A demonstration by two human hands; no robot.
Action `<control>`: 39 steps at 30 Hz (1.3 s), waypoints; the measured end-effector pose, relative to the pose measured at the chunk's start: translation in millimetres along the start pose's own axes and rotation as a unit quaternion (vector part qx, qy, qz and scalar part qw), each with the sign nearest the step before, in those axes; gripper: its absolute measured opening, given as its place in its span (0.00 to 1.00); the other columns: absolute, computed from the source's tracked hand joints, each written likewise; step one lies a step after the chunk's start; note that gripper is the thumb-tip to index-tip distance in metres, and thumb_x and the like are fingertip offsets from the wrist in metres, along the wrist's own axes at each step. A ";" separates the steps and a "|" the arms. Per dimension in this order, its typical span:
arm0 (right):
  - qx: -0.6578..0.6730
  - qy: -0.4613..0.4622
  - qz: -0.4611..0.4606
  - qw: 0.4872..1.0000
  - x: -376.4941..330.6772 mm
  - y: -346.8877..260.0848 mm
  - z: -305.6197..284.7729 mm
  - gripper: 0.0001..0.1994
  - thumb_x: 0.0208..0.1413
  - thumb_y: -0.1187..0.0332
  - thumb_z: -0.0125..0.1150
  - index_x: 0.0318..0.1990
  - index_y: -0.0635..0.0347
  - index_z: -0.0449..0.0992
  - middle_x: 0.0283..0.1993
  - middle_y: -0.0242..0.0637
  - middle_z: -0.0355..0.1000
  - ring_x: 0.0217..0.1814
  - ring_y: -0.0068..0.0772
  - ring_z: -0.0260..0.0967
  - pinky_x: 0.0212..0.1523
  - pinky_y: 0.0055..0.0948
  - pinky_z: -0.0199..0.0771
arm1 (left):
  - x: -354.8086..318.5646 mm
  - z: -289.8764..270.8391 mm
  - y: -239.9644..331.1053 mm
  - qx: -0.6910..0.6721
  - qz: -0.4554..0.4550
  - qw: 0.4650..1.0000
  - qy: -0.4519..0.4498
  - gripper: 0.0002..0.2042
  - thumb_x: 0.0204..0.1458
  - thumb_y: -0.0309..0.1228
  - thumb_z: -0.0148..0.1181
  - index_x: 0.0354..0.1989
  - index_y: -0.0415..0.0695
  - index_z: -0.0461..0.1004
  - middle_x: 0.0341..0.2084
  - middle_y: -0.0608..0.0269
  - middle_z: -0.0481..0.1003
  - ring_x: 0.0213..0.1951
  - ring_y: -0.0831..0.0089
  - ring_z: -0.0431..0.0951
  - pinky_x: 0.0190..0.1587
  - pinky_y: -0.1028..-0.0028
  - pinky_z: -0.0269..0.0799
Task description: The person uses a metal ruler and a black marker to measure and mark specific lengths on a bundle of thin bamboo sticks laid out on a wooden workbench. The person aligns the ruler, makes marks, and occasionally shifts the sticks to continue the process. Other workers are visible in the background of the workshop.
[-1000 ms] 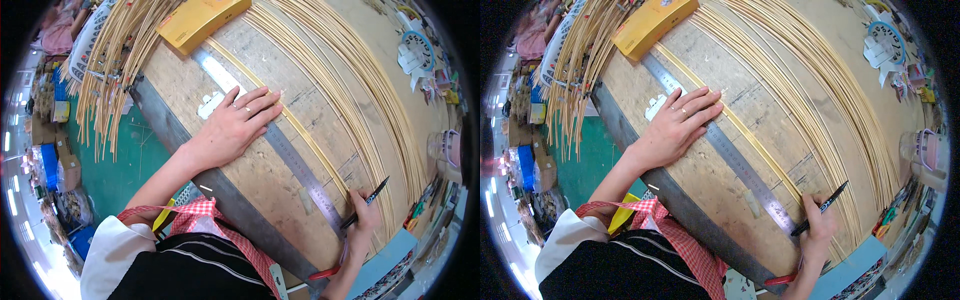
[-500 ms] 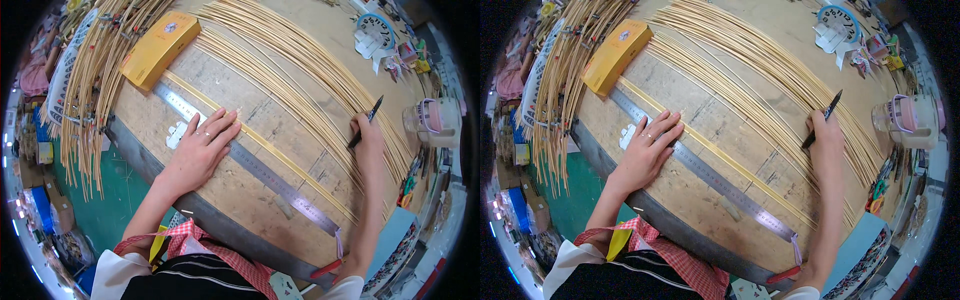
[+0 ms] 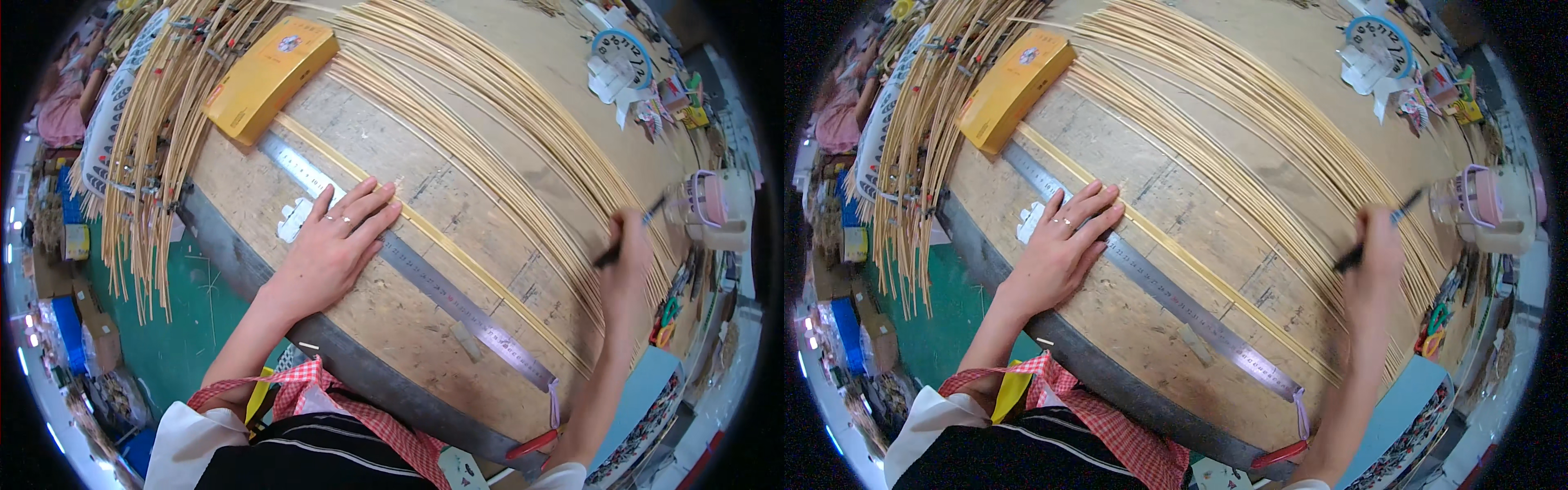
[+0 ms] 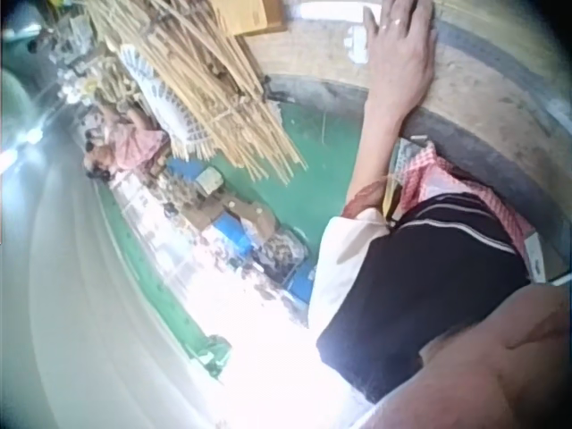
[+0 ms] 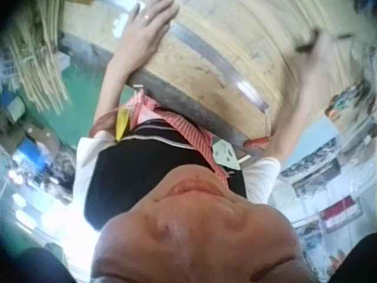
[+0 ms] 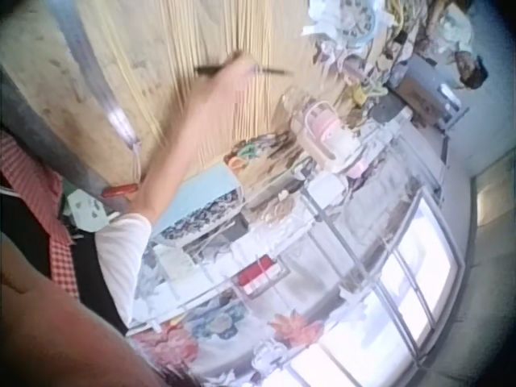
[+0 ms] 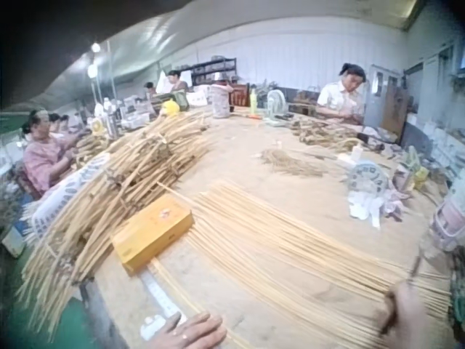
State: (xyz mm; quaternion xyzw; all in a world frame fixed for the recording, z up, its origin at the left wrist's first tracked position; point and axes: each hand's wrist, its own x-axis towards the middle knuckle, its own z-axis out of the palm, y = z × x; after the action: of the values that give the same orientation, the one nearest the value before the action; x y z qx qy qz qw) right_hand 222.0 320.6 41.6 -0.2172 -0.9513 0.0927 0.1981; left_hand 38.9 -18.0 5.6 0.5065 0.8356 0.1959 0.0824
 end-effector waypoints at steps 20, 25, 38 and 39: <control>0.158 -0.062 0.057 0.984 -124.0 -19.2 -32.7 0.10 0.51 0.86 0.56 0.40 0.67 0.75 0.34 0.44 0.71 0.36 0.40 0.72 0.38 0.30 0.69 | 1.4 1.5 -2.5 -0.004 0.013 1.000 0.026 0.27 0.59 0.29 0.59 0.69 0.47 0.65 0.71 0.56 0.61 0.71 0.59 0.62 0.69 0.43 0.58; 0.177 -0.098 0.066 0.977 -120.2 -27.9 -33.5 0.12 0.48 0.87 0.56 0.40 0.67 0.77 0.34 0.46 0.72 0.37 0.44 0.73 0.38 0.33 0.71 | 1.7 0.0 -2.0 0.017 0.024 0.999 0.030 0.25 0.59 0.30 0.60 0.66 0.43 0.66 0.70 0.55 0.60 0.71 0.60 0.62 0.67 0.45 0.61; 0.196 -0.046 0.105 0.974 -143.2 -4.1 -12.6 0.11 0.49 0.88 0.59 0.39 0.68 0.77 0.36 0.46 0.70 0.37 0.43 0.70 0.40 0.33 0.70 | -1.0 4.3 -7.1 -0.001 0.015 1.000 0.015 0.28 0.62 0.31 0.56 0.71 0.47 0.62 0.74 0.58 0.58 0.73 0.60 0.59 0.70 0.43 0.54; 0.203 -0.048 0.110 0.972 -141.2 -7.7 -12.5 0.11 0.49 0.88 0.60 0.39 0.68 0.77 0.37 0.46 0.70 0.37 0.43 0.70 0.40 0.33 0.70 | -0.7 4.5 -6.7 -0.001 0.016 1.000 0.014 0.28 0.62 0.31 0.56 0.71 0.47 0.62 0.73 0.58 0.58 0.73 0.61 0.59 0.71 0.43 0.54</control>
State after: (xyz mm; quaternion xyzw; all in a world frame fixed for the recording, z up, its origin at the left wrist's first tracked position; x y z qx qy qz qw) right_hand 341.1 251.3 7.5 -0.2710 -0.8915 0.3151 0.1802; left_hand 35.3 -20.2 -1.3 0.5169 0.8283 0.2051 0.0683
